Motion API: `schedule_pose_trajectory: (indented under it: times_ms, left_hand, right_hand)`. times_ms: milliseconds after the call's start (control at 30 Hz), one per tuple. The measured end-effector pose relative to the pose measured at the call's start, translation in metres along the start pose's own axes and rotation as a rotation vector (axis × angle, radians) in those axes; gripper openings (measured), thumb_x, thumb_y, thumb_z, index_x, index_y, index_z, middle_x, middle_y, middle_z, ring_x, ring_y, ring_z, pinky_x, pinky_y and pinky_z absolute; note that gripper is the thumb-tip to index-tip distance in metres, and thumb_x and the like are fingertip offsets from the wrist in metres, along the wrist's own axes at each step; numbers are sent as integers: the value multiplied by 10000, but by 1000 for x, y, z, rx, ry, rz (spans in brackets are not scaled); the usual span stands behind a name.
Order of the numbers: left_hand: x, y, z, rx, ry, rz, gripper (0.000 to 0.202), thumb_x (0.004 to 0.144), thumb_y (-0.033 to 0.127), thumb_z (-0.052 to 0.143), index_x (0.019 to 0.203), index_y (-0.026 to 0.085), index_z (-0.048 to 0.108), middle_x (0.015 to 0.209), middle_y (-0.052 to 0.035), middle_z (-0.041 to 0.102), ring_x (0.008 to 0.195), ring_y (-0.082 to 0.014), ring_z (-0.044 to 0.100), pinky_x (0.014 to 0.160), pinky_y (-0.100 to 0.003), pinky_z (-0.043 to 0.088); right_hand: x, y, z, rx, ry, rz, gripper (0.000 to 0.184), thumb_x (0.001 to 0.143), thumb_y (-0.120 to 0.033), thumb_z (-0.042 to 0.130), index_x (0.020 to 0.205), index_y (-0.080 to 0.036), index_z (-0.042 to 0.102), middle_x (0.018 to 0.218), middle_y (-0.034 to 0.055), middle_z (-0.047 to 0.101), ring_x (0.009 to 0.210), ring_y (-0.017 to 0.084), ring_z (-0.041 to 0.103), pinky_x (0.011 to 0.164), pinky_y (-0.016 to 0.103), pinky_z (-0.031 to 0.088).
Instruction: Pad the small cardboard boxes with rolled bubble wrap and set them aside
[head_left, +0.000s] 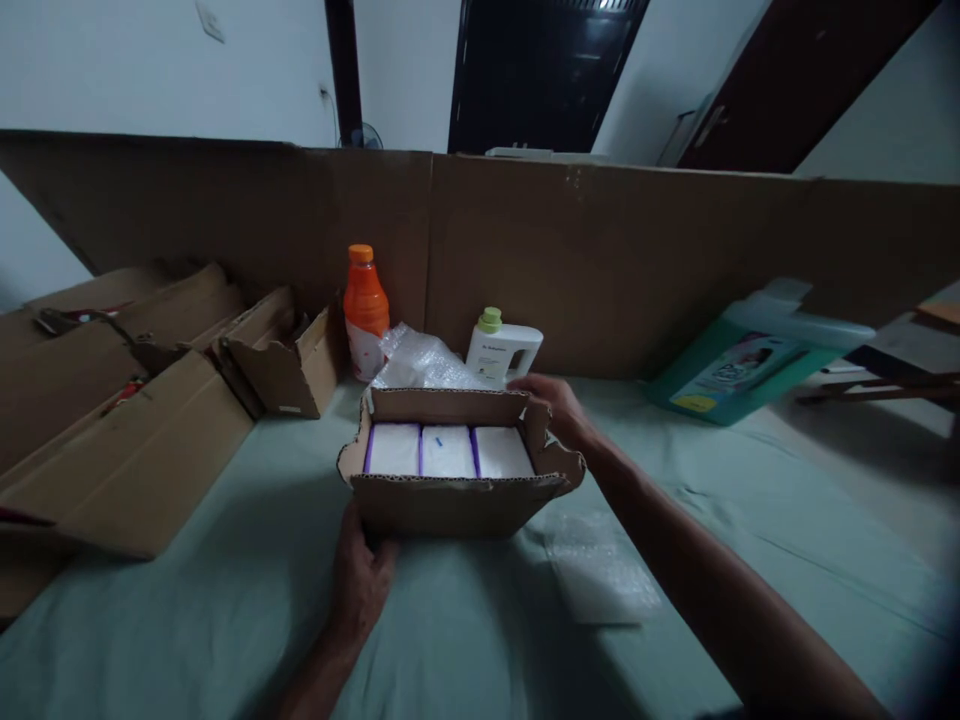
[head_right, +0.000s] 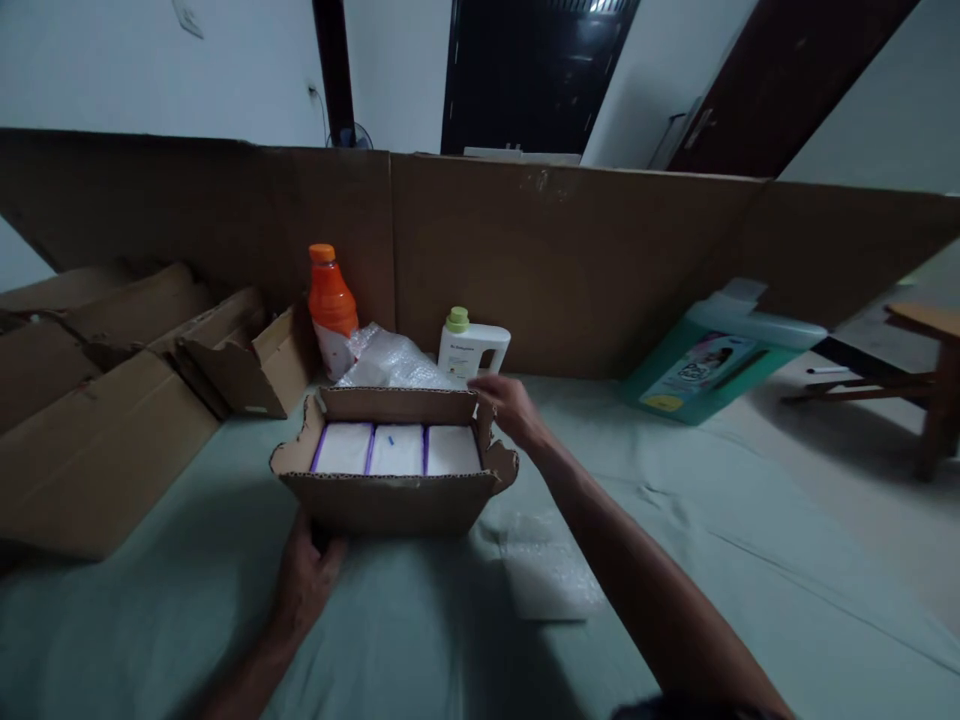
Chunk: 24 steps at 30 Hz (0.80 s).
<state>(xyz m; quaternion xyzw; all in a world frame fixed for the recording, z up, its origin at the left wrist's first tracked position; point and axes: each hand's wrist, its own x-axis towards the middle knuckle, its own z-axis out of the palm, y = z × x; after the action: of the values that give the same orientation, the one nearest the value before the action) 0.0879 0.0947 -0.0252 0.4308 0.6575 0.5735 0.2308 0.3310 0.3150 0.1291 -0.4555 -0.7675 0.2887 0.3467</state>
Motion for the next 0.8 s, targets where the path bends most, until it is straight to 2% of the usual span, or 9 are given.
schedule_pose_trajectory:
  times_ms: [67,133,200,267,367,467,633,800]
  left_hand:
    - [1,2,0,-16,-9,16,565,757,274,586,1301,133,522,1201,-141,655,1180,-289,618,1042,-395,467]
    - [2,5,-1,0,4,28,551,748,267,587,1281,137,535,1201,-141,656,1179,-291,618,1045,-402,464]
    - [3,8,-2,22,22,30,549,732,262,597,1266,148,548,1214,-140,655,1184,-299,614,1053,-411,458]
    - [2,12,-4,22,19,27,554,725,262,609,1267,159,551,1224,-135,656,1192,-300,613,1060,-410,455]
    - [3,19,-6,0,-13,5,549,747,266,614,1284,179,545,1207,-115,670,1208,-290,611,1060,-397,454]
    - [10,25,-6,0,-30,-20,539,736,262,626,1265,184,558,1142,-103,693,1170,-294,631,1033,-408,471]
    - [46,31,11,18,-71,-21,487,676,208,621,1162,183,607,1048,-83,709,1072,-286,663,1005,-415,493]
    - [83,32,34,0,-68,-16,506,638,160,605,1144,156,599,1092,-104,695,1085,-294,654,1022,-430,489]
  right_hand:
    - [-50,15,-9,144,-103,62,437,783,-556,624,934,-163,741,879,81,751,820,255,692,697,342,549]
    - [-90,26,-11,232,-208,127,446,761,-557,672,959,-164,740,935,86,758,861,268,697,750,368,565]
    - [-118,30,-7,220,-312,132,400,771,-508,686,977,-169,737,985,97,755,912,279,693,803,393,568]
    - [-133,28,2,144,-359,78,362,790,-459,676,1021,-185,728,1010,105,743,960,289,683,830,413,568]
    - [-140,22,18,41,-294,-3,386,814,-451,673,1113,-208,696,1035,104,733,996,303,672,860,442,558]
    - [-137,20,26,0,-217,-9,386,834,-453,667,1125,-200,673,1086,111,733,998,308,676,886,448,539]
    - [-122,30,28,8,-137,46,352,824,-396,673,1097,-176,646,1138,123,735,1039,306,686,903,429,527]
    - [-101,40,35,18,-105,79,385,841,-340,660,1186,-173,619,1188,120,725,1088,283,680,913,410,525]
